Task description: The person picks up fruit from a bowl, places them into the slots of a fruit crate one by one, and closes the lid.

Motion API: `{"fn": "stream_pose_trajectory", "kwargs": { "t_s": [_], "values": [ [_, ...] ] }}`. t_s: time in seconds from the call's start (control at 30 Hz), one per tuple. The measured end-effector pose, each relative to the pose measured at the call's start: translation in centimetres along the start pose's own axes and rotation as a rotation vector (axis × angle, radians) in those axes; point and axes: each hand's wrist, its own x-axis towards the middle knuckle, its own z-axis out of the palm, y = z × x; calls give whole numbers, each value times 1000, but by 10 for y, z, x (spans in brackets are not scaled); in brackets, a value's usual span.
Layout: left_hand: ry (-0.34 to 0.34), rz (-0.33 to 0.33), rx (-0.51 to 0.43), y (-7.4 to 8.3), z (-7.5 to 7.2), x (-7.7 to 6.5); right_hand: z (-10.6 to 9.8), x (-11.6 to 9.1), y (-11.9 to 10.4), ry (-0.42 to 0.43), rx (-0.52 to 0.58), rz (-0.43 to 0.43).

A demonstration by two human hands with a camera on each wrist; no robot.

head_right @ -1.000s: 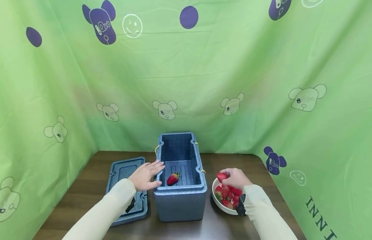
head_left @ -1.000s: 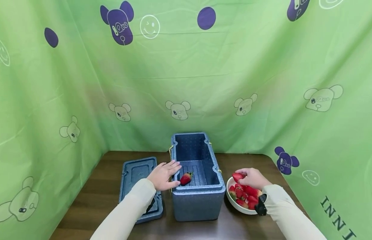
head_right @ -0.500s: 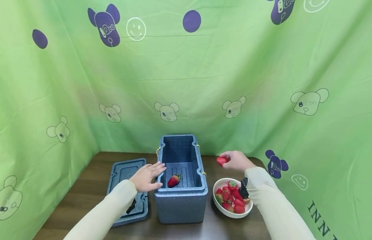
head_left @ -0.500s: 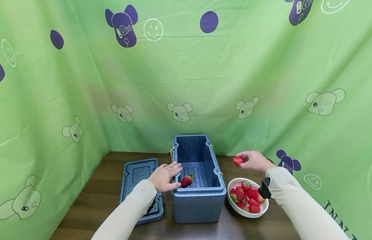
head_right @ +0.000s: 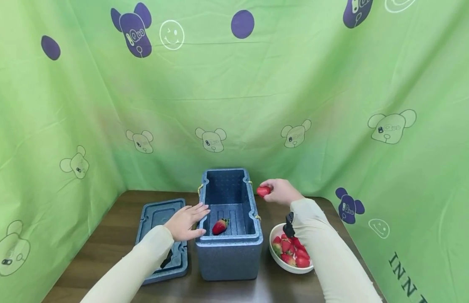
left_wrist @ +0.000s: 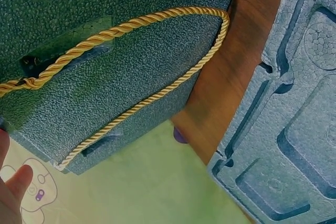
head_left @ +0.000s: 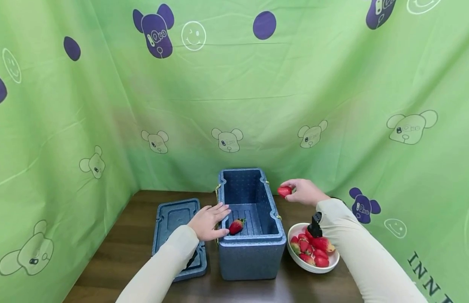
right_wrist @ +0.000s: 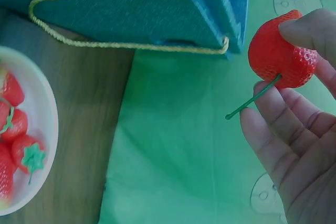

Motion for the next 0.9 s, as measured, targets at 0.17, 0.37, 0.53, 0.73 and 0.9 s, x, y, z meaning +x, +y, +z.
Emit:
{"fn": "stream_pose_trajectory", "kwargs": {
  "t_s": [0.17,0.37,0.53,0.73,0.9],
  "values": [
    [-3,1,-8,-1,0,0,6,14,-11,-11,13,-8],
    [-12,-10,-21,0,-2,1,14,27,-28,-37,35,-12],
    [-12,-18,-16,0,-3,2,23,37,-38,-62,58,-30],
    [-29,-26,-7,0,-1,2,40,47,-47,-104,82,-49],
    [-26,-32,-4,0,-1,2,49,55,-56,-110,63,-59]
  ]
}}
